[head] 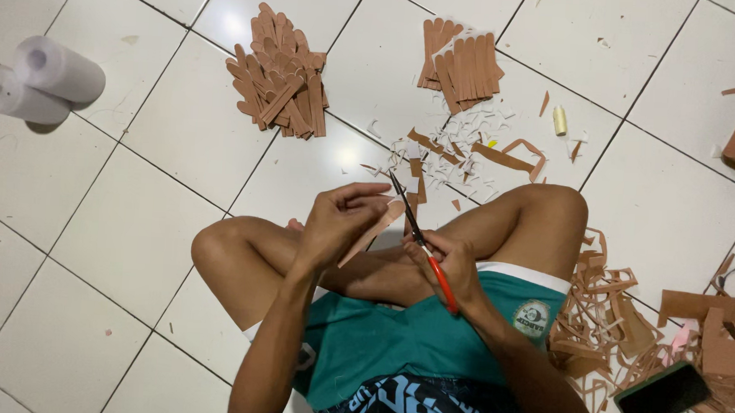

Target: The person sits on the floor and uses scissors to trim small rectangular pieces of brown craft material. They repeatedly pick up a piece, cut it, and place it into a growing pile on the floor.

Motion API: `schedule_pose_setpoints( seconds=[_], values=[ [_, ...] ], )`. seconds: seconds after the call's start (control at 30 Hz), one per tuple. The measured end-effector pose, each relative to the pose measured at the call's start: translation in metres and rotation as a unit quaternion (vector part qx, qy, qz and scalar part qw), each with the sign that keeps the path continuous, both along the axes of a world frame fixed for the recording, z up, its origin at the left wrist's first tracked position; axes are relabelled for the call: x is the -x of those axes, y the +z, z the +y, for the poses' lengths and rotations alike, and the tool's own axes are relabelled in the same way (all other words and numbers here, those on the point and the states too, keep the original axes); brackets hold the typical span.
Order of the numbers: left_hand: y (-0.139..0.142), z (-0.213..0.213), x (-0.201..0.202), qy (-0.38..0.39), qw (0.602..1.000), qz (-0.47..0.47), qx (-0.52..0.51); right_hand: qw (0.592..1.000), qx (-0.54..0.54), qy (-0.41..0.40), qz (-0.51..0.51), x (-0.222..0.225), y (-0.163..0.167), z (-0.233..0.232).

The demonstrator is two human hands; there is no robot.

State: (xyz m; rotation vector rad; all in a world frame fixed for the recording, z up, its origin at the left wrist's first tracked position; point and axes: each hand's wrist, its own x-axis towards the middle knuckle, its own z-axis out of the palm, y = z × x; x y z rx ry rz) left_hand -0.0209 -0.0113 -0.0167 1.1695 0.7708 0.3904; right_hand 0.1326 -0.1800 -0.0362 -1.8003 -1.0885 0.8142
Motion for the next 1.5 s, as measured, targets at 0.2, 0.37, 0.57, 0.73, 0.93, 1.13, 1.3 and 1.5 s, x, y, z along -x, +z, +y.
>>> schedule_pose_setpoints(
  seconds=[0.2,0.37,0.57,0.73,0.93,1.13,1.3,1.5],
  values=[
    [-0.03,-0.048,-0.014,0.096,0.98,-0.158,-0.078,0.998,0.0,-0.043,0.036,0.009,-0.002,0.01],
    [-0.024,-0.055,-0.027,0.199,0.975,-0.1,-0.006,0.995,-0.008,-0.037,0.091,0.018,0.006,0.017],
    [0.002,-0.044,-0.017,0.149,0.983,-0.084,-0.066,0.997,-0.017,-0.027,0.075,0.014,0.012,0.018],
    [0.001,-0.04,-0.014,0.158,0.983,-0.037,-0.089,0.999,-0.009,-0.016,0.044,0.011,0.009,0.01],
    [-0.013,-0.033,-0.01,0.159,0.985,-0.039,-0.059,0.998,0.026,-0.02,0.06,0.01,0.0,0.006],
    [-0.011,-0.028,-0.007,0.153,0.983,-0.074,-0.073,0.999,0.037,-0.016,0.037,0.008,-0.006,0.001],
    [-0.006,-0.022,-0.006,0.135,0.985,-0.016,-0.104,0.998,0.066,0.001,0.019,0.006,-0.01,0.001],
    [-0.006,-0.011,-0.001,0.114,0.99,-0.037,-0.07,0.999,0.025,-0.004,0.021,0.003,-0.007,-0.002]
  ],
)
